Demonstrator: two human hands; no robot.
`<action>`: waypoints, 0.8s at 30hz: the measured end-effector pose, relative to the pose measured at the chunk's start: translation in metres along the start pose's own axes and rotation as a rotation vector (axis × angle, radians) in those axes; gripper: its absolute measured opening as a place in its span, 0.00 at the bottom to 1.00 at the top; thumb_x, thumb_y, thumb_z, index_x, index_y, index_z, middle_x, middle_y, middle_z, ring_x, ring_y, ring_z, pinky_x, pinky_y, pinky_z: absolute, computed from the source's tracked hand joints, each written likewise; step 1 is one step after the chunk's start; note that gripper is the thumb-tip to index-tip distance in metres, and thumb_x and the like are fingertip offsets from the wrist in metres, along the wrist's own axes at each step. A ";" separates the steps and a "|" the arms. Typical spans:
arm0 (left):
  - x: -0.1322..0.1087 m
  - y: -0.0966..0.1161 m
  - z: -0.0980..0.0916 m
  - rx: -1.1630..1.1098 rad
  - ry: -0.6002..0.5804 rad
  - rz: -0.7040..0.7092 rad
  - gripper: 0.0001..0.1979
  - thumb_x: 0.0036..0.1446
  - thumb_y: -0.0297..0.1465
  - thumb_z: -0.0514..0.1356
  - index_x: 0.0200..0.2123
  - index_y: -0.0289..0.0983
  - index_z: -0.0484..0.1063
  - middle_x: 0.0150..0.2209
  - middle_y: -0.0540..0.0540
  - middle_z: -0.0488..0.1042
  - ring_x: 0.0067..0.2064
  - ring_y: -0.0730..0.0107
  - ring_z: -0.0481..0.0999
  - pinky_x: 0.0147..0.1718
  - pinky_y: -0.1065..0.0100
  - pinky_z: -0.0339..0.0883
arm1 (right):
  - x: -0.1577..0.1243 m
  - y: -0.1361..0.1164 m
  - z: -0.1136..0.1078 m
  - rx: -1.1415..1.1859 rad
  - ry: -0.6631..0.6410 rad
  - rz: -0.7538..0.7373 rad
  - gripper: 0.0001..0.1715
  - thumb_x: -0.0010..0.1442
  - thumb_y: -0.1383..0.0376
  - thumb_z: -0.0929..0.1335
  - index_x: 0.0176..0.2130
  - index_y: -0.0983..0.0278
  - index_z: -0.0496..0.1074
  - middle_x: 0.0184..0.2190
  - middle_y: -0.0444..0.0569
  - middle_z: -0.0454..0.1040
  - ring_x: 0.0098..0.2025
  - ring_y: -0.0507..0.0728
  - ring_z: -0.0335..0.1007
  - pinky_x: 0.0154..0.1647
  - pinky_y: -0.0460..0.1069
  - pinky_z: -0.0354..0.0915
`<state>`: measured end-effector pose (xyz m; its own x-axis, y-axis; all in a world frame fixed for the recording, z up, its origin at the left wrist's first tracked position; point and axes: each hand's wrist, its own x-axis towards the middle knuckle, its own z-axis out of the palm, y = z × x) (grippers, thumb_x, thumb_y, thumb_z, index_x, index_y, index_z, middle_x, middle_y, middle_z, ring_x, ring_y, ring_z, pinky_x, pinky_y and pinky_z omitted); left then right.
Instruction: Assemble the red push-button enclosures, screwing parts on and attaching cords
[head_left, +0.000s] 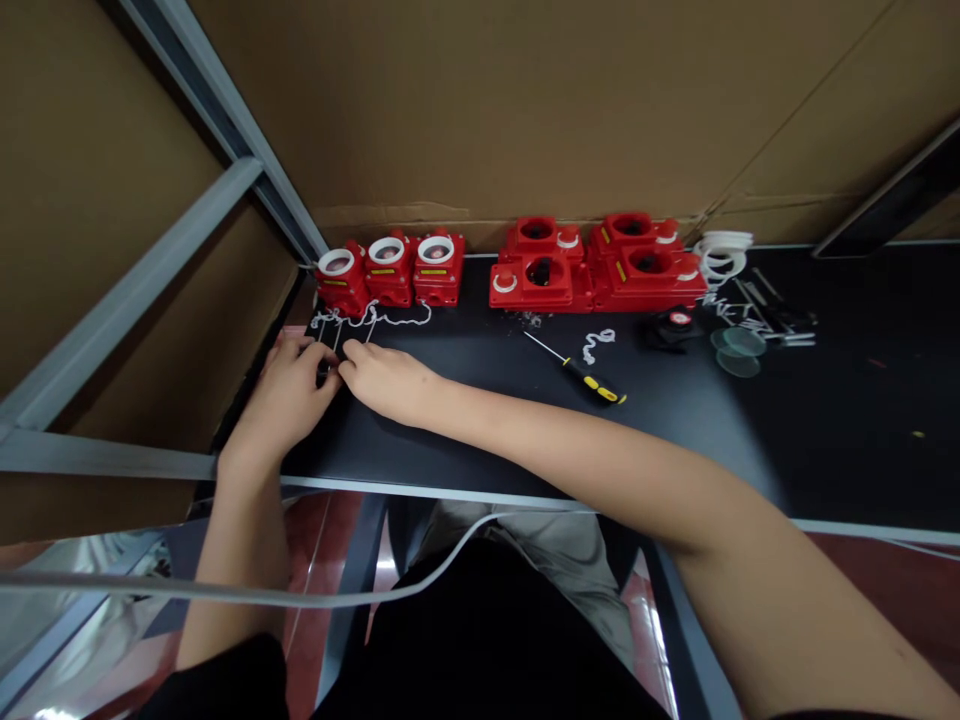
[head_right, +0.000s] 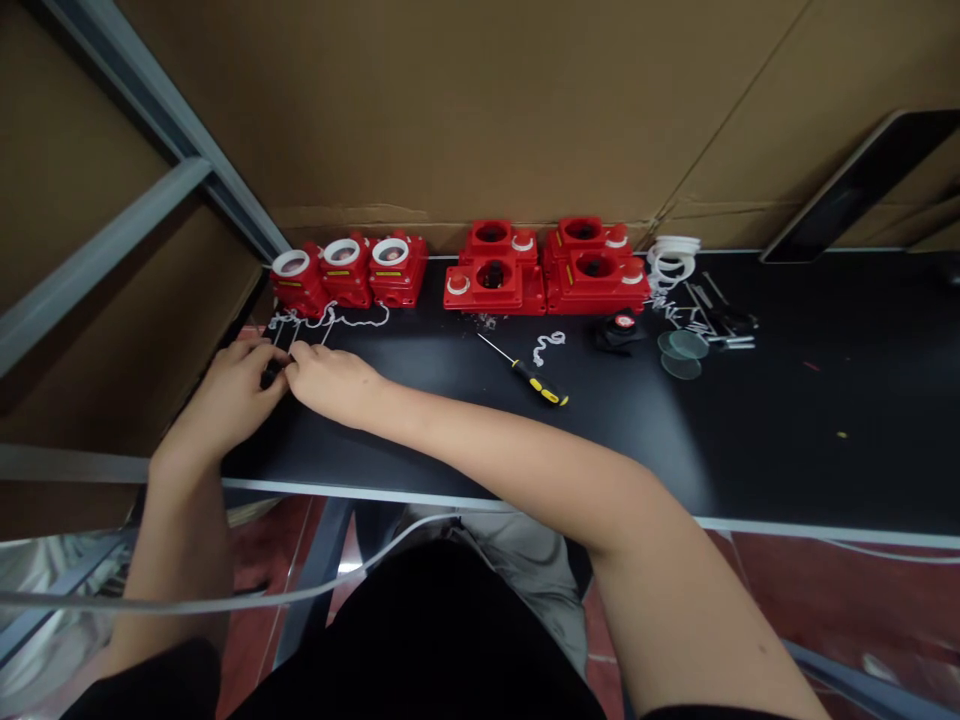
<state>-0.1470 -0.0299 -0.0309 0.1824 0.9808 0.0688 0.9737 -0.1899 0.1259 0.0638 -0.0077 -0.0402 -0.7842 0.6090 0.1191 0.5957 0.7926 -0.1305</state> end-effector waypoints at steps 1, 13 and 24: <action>0.000 0.001 -0.001 0.001 -0.006 0.004 0.20 0.77 0.37 0.55 0.58 0.37 0.83 0.65 0.25 0.83 0.74 0.30 0.79 0.80 0.31 0.70 | -0.003 0.002 0.001 -0.005 0.004 -0.024 0.29 0.81 0.51 0.78 0.71 0.63 0.79 0.70 0.58 0.82 0.66 0.66 0.85 0.67 0.66 0.86; 0.018 0.017 -0.021 0.133 -0.027 0.000 0.18 0.74 0.35 0.56 0.44 0.38 0.87 0.54 0.27 0.88 0.63 0.31 0.85 0.70 0.37 0.80 | -0.046 0.013 -0.007 -0.074 0.060 -0.185 0.24 0.83 0.56 0.75 0.70 0.64 0.80 0.70 0.59 0.82 0.66 0.65 0.84 0.67 0.64 0.85; 0.047 0.043 -0.007 0.281 -0.053 -0.025 0.20 0.74 0.40 0.58 0.45 0.37 0.89 0.44 0.26 0.90 0.54 0.32 0.90 0.56 0.43 0.82 | -0.175 0.107 -0.067 -0.113 0.161 -0.060 0.21 0.84 0.66 0.64 0.57 0.65 0.86 0.59 0.63 0.89 0.55 0.63 0.84 0.56 0.58 0.71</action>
<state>-0.0975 0.0082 -0.0149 0.1575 0.9874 0.0162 0.9764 -0.1533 -0.1524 0.2765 -0.0275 -0.0087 -0.7861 0.5510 0.2802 0.5720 0.8202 -0.0082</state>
